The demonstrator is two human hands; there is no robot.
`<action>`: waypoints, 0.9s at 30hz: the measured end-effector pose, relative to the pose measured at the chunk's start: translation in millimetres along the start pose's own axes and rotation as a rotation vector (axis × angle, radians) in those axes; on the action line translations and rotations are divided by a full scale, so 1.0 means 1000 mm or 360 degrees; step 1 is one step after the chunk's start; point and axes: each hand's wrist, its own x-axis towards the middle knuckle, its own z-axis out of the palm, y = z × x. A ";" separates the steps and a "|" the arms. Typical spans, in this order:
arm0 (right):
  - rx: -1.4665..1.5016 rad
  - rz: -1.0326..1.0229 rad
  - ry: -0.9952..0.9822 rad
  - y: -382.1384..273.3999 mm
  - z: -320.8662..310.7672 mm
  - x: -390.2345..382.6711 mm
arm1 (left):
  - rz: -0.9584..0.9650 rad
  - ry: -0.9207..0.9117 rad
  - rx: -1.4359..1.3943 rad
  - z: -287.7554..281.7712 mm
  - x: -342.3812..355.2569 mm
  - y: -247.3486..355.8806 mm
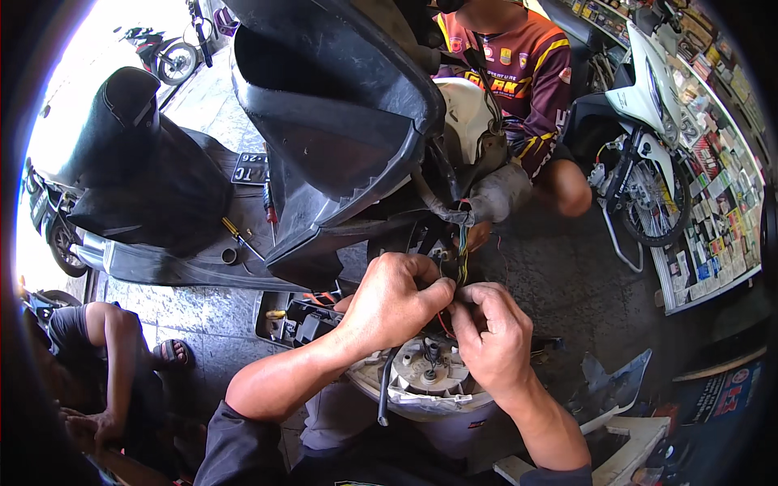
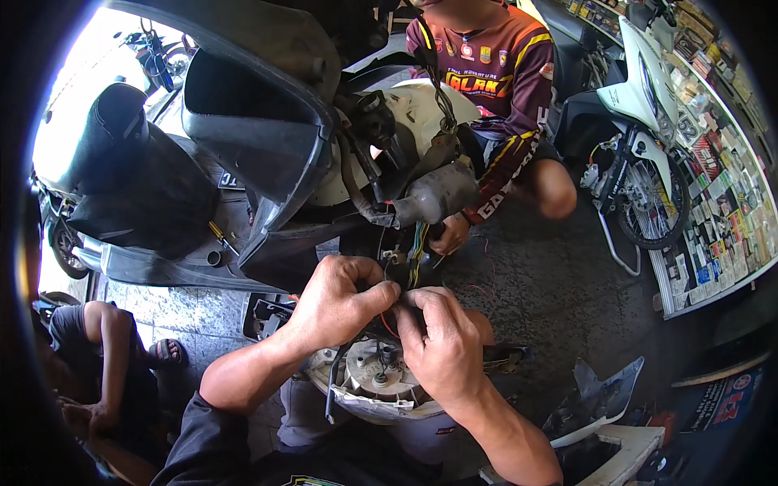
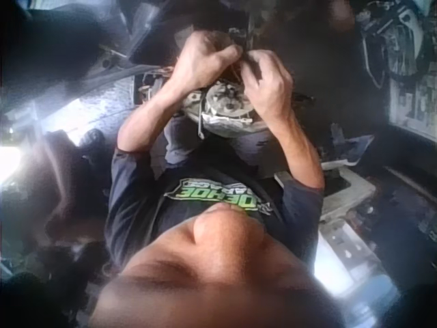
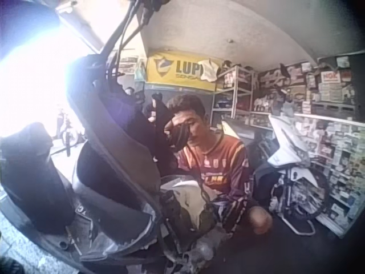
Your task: The person manipulates and connects wires within the front panel of a motorcycle, handling multiple connectors and loose wires by hand.
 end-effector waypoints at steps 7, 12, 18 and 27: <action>-0.0247 -0.0052 0.0002 -0.004 -0.003 0.002 | 0.0138 0.0055 -0.0027 0.009 -0.006 0.000; -0.0134 0.0183 -0.0177 -0.007 -0.034 0.014 | 0.0420 0.0081 -0.0043 0.011 -0.007 -0.007; 0.0072 0.0552 -0.0246 0.004 -0.038 0.036 | 0.0940 0.0019 0.0071 0.008 0.000 -0.022; 0.0091 0.0655 -0.0425 0.019 -0.029 0.058 | 0.1278 0.0186 0.0310 0.009 0.004 -0.024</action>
